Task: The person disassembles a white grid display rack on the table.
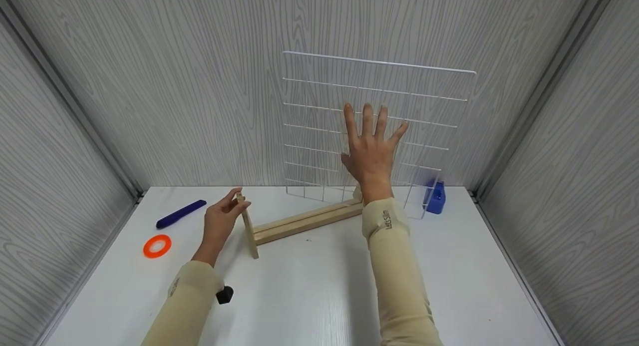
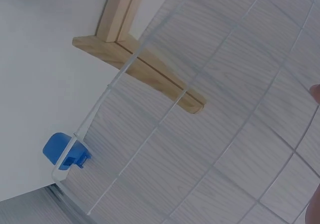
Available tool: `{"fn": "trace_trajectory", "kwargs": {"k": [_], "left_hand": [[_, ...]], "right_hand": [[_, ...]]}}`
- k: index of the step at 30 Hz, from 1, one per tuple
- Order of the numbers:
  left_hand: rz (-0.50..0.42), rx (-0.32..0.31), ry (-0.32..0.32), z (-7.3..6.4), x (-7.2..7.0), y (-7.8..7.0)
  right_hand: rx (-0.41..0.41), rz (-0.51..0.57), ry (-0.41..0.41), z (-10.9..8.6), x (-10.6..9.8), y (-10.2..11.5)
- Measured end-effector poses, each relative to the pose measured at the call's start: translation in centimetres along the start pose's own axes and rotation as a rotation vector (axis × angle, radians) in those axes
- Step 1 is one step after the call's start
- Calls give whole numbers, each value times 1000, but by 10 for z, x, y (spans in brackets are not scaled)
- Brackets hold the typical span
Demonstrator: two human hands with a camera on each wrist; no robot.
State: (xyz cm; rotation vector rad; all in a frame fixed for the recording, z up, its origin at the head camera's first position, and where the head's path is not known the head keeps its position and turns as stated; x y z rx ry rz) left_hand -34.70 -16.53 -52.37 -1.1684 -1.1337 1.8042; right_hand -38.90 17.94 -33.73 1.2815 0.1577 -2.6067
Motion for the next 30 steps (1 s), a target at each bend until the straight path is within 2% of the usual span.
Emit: {"fn": "trace_trajectory", "kwargs": {"k": [3,8,17,24,30], "left_hand": [[-7,7,-13,-1,-1,2],[28,41,-74,-5,-1,6],[79,85,-154,-13,-3,6],[146,164,-232,-22,-4,4],[156,224,-278,-29,-5,5]], "right_hand": [[7,2,7,-2,3,-2],[23,11,37,-6,7,-3],[32,5,37,-12,11,-7],[21,-11,13,-17,14,-12],[33,4,40,-21,17,-14]]}}
Point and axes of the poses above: each hand's wrist, its own z-axis towards the middle knuckle, its own x-axis out of the palm, y = z × x, the point moved 3 cm from there along z, towards the middle knuckle, and after that the axes turned 8 degrees about z, right-handed, at the moved point
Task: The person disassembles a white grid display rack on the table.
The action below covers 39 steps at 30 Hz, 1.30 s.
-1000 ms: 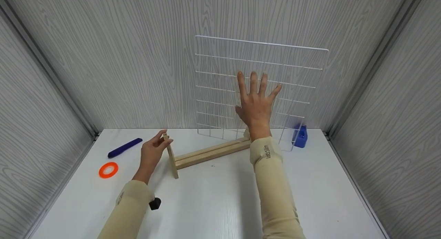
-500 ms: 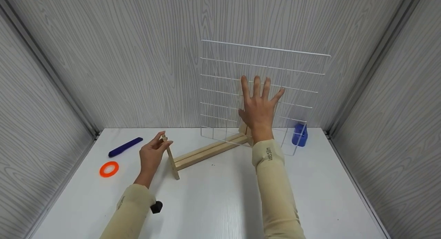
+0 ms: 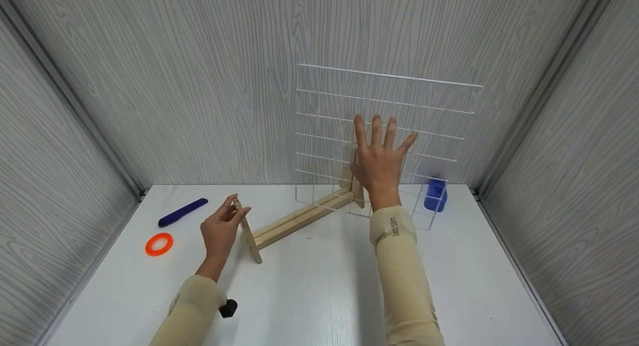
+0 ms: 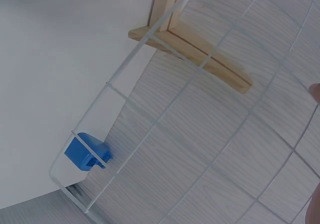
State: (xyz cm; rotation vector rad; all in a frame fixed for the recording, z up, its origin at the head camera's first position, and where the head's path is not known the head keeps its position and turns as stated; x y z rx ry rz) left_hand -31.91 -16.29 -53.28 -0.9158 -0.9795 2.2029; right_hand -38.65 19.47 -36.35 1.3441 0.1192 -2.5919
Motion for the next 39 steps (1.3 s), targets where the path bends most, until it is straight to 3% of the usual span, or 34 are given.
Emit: {"fn": "trace_trajectory", "kwargs": {"k": [6,11,14,20,23,28,39], "left_hand": [[4,41,-35,-4,0,-1],[-32,53,-5,-2,-2,1],[-58,23,113,3,-4,7],[-97,-134,583,10,-6,26],[-157,-151,722,18,-7,26],[-200,-142,819,29,-7,19],[-161,-174,835,26,-11,19]], "right_hand": [[22,0,5,-1,-1,-4],[24,7,18,-2,2,-6],[23,5,14,-3,4,-8],[42,1,24,-12,9,-17],[41,7,31,-13,12,-19],[36,-2,46,-13,15,-17],[41,-19,58,-16,14,-17]]}}
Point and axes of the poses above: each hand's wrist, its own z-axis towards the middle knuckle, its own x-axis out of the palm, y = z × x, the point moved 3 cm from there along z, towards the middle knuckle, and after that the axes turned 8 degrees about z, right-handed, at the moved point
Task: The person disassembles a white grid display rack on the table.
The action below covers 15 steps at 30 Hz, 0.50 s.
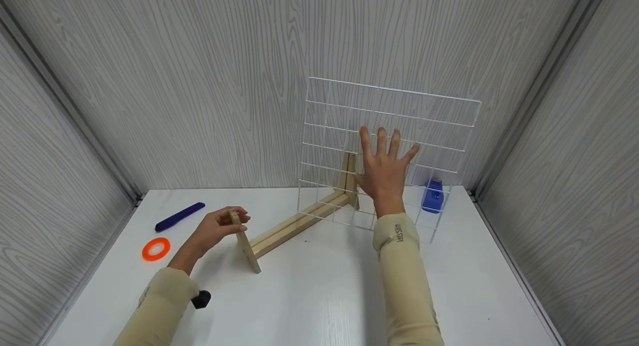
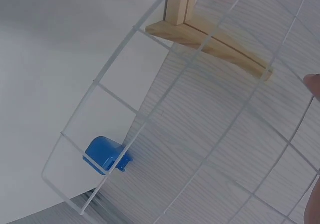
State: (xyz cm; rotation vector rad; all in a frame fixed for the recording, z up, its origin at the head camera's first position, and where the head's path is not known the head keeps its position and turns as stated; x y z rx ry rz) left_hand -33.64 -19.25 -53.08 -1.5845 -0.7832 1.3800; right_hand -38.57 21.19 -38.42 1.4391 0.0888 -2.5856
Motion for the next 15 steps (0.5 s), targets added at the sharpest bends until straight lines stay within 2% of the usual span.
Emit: {"fn": "trace_trajectory", "kwargs": {"k": [4,7,11,15], "left_hand": [[29,-9,41,-2,0,-2],[41,10,138,-3,-1,-4],[-6,7,287,-6,-5,-5],[-18,-28,350,-6,-8,-6]], "right_hand": [[-4,5,-4,0,-1,-2],[-9,1,-14,1,-1,-3],[-19,-4,-13,0,0,-2],[-18,-13,4,-1,0,-1]]}}
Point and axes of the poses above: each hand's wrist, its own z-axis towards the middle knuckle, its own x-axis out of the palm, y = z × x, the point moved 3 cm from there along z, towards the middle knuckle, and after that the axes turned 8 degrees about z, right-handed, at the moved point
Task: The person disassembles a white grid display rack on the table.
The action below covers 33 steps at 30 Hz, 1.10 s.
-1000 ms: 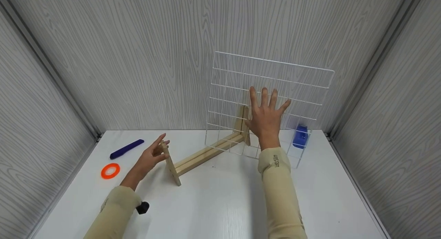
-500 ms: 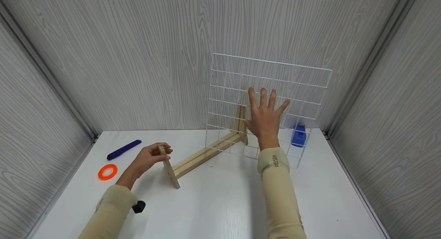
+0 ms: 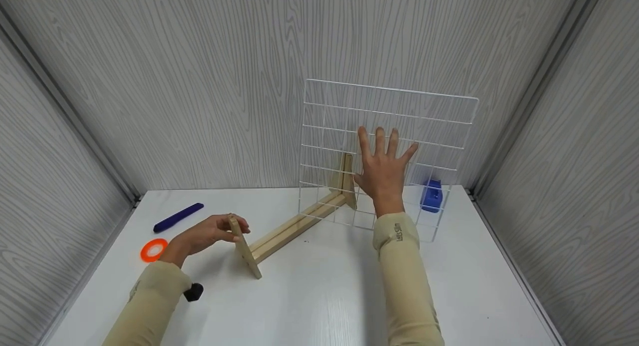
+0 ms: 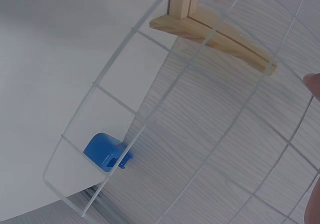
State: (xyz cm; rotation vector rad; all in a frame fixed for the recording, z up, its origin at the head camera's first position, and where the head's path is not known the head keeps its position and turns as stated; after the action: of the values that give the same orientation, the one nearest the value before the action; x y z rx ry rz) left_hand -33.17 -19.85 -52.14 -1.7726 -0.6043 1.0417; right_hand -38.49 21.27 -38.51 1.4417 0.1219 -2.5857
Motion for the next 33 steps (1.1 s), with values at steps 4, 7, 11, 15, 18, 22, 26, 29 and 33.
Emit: {"fn": "trace_trajectory", "kwargs": {"k": [4,7,11,15,18,22,26,29,33], "left_hand": [[42,-39,27,0,-2,-2],[76,-47,41,-1,-3,-4],[111,-40,50,-1,-2,-6],[121,-41,57,0,2,-4],[125,-52,48,-1,6,-2],[144,-48,23,-4,10,-1],[156,-20,11,-4,16,1],[146,-1,2,-4,22,2],[137,15,-17,-6,28,4]], "right_hand": [[-3,11,12,1,-1,2],[-4,10,19,3,-1,3],[1,-3,30,4,-1,1],[0,0,42,3,-1,0],[1,12,46,2,0,0],[6,23,42,1,2,1],[8,15,47,-1,4,1],[9,6,54,-3,6,0],[9,-4,56,-5,7,0]]}}
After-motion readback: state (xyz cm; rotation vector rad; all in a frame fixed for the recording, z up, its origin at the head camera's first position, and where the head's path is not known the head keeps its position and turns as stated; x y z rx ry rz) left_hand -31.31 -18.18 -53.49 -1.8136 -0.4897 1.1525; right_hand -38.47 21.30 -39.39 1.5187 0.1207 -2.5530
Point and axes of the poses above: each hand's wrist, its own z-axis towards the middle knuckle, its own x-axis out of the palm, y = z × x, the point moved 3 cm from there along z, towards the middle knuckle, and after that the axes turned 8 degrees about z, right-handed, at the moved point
